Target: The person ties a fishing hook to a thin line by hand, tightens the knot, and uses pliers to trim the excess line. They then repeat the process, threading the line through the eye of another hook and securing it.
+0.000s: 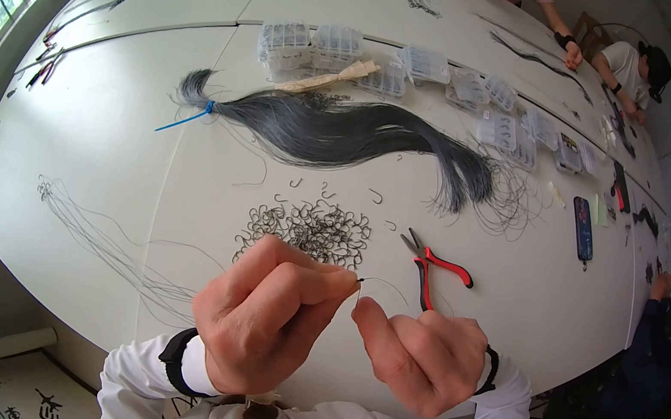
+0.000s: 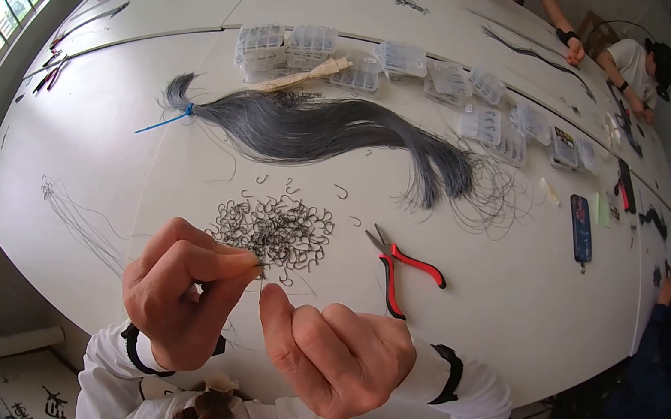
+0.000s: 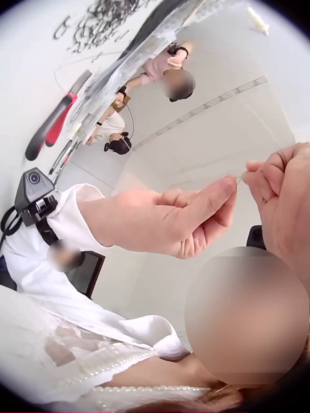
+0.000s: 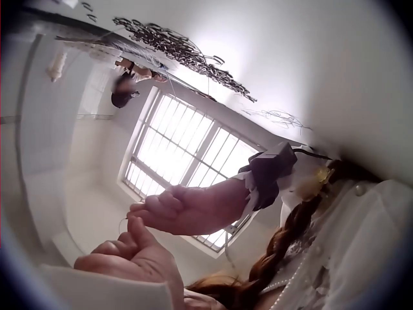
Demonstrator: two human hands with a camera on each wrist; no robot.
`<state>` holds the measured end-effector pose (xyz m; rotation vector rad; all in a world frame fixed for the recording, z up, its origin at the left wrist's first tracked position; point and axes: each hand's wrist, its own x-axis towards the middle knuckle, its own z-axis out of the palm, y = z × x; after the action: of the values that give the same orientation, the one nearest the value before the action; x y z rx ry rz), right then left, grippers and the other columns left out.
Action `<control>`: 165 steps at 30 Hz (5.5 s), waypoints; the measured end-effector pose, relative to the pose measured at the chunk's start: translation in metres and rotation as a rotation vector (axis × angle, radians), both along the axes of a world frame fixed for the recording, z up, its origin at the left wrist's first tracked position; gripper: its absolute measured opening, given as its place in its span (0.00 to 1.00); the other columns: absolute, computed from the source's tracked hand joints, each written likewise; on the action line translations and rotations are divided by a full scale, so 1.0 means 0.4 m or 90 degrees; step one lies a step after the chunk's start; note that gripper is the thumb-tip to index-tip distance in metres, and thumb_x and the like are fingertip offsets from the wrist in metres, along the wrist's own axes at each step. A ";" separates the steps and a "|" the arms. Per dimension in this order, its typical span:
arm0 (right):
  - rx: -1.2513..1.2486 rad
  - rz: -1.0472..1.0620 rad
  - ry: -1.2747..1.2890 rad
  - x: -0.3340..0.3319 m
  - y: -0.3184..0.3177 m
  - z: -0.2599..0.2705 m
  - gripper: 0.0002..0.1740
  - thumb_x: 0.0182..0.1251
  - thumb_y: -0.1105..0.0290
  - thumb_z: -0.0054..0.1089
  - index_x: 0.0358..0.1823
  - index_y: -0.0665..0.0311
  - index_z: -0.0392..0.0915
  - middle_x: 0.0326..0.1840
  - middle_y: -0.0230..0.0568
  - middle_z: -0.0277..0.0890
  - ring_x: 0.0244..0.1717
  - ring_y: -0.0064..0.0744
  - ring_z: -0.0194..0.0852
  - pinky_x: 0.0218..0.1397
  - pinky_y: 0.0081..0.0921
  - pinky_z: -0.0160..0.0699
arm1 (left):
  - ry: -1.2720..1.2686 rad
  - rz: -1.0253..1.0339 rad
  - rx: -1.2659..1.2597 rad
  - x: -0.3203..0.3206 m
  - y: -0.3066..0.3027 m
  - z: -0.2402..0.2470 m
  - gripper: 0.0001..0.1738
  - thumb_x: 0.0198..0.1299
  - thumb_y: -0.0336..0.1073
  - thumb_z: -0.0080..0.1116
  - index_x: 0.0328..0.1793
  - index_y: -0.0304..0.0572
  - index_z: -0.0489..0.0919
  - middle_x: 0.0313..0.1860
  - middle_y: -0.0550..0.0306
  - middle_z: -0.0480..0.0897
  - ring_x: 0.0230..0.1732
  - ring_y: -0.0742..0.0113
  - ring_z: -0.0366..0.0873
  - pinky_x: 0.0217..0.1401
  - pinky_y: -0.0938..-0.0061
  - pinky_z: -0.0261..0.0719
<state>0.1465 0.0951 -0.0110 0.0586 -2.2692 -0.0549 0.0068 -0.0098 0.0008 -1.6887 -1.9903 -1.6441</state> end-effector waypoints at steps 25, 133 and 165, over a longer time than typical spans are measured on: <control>-0.236 -0.012 -0.072 0.001 0.051 0.064 0.15 0.40 0.78 0.72 0.34 0.59 0.83 0.21 0.30 0.74 0.16 0.23 0.69 0.16 0.20 0.64 | 0.084 -0.120 -0.090 -0.005 -0.006 0.008 0.09 0.43 0.22 0.67 0.31 0.43 0.82 0.26 0.59 0.79 0.21 0.70 0.78 0.19 0.79 0.73; -0.960 0.113 -0.122 -0.018 0.047 0.031 0.05 0.52 0.83 0.61 0.25 0.66 0.76 0.32 0.25 0.67 0.22 0.09 0.51 0.23 0.11 0.52 | -0.192 -0.208 -0.110 -0.005 0.009 0.003 0.07 0.51 0.14 0.58 0.35 0.28 0.77 0.33 0.51 0.79 0.28 0.69 0.83 0.27 0.81 0.83; -0.200 0.073 -0.021 -0.025 -0.009 -0.036 0.13 0.48 0.78 0.70 0.37 0.68 0.80 0.24 0.30 0.68 0.17 0.16 0.63 0.13 0.16 0.61 | -0.375 -0.097 -0.019 -0.016 -0.001 -0.007 0.06 0.50 0.13 0.55 0.30 0.27 0.74 0.28 0.54 0.75 0.23 0.75 0.77 0.22 0.83 0.77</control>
<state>0.1364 0.0914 -0.0254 0.0243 -2.2759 0.3645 0.0006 -0.0104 -0.0021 -1.5143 -2.1492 -2.4008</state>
